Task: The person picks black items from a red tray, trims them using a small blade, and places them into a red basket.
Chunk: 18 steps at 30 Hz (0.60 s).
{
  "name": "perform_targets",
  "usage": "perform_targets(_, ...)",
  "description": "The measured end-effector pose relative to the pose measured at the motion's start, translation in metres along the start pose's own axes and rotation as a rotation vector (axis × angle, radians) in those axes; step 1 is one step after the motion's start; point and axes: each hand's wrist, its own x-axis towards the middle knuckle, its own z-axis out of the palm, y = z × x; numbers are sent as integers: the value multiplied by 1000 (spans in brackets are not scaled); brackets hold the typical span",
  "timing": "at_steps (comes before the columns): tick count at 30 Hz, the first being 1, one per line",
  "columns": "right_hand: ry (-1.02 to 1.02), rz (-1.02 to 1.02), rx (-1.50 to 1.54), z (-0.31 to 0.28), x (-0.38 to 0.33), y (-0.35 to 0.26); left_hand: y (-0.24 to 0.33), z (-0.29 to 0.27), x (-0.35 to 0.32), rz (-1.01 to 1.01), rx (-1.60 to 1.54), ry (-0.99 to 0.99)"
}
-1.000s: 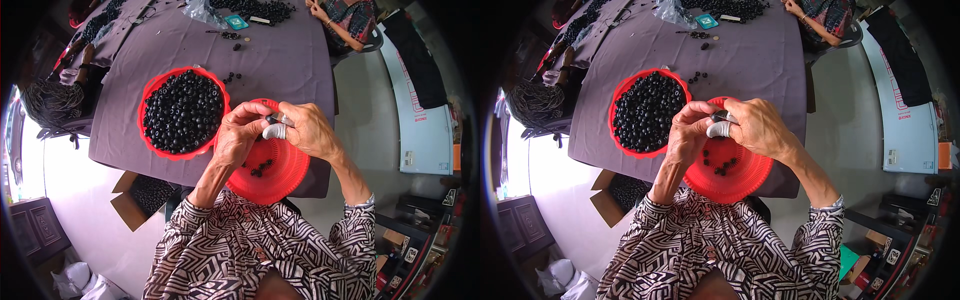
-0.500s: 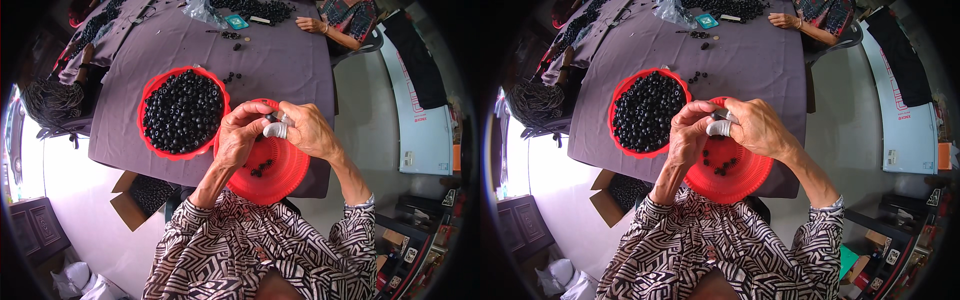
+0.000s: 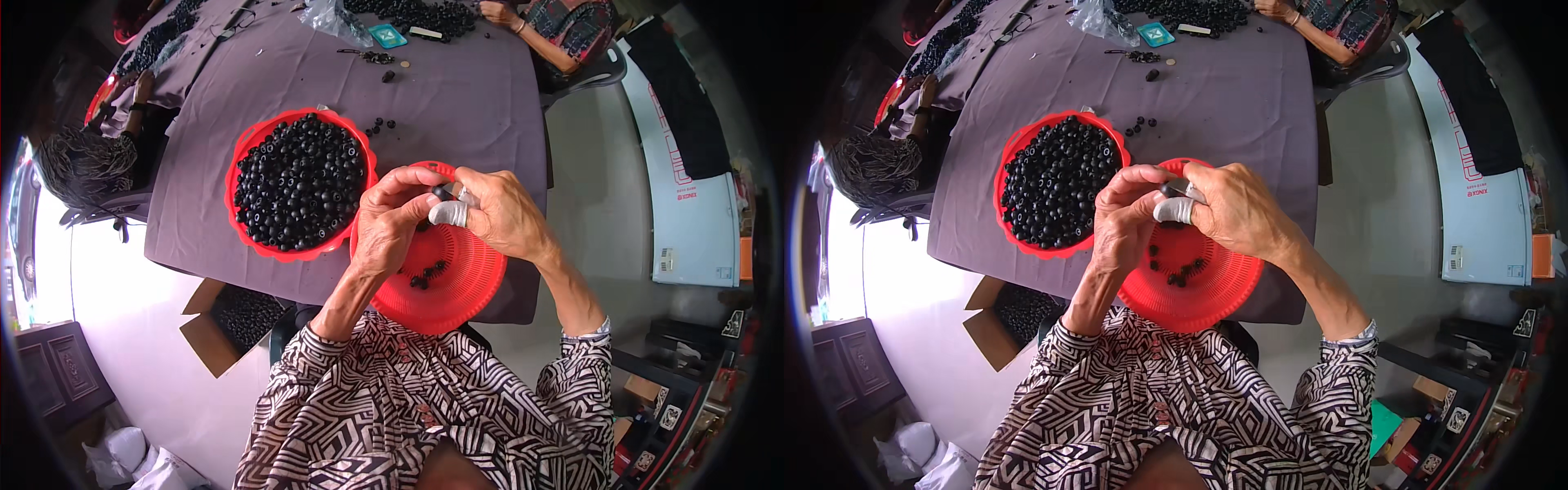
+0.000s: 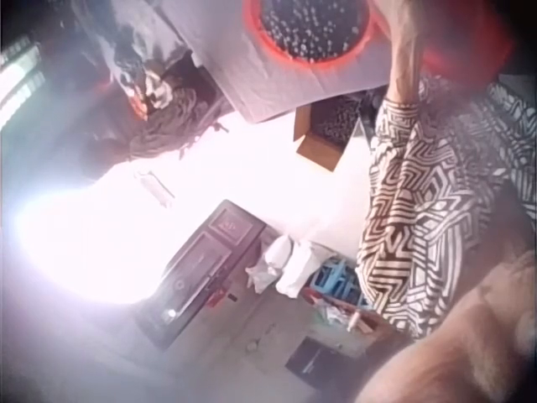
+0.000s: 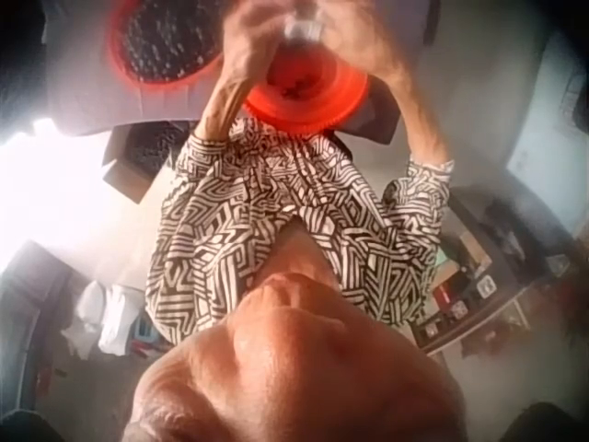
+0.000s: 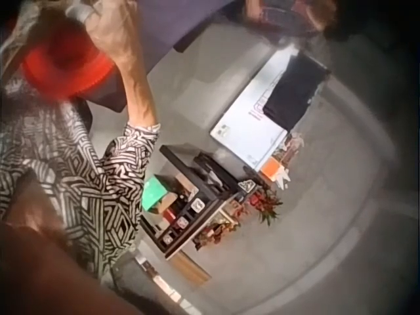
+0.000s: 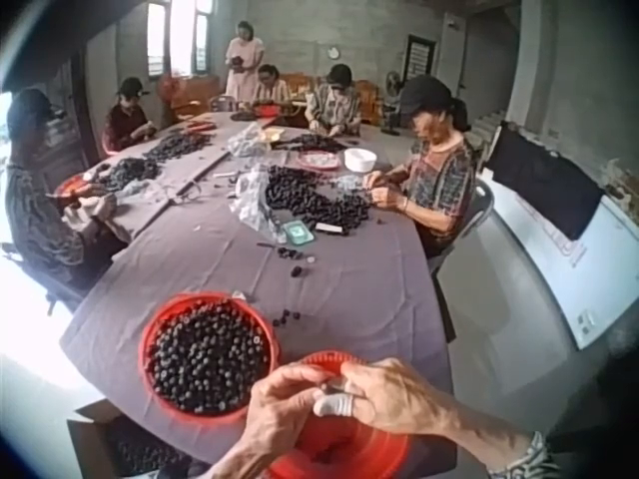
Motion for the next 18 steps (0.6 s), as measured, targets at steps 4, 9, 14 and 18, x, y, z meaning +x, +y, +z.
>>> perform_targets(4,29,-24,38,1,0,-1,-1,1,0,13,29,7)
perform_targets(9,12,-18,39,-2,-1,-3,-1,1,0,15,34,11)
perform_targets(14,-36,70,63,-5,1,-14,-1,1,-1,30,38,21)
perform_targets(18,-10,40,67,2,-2,-3,-3,2,-1,31,39,7)
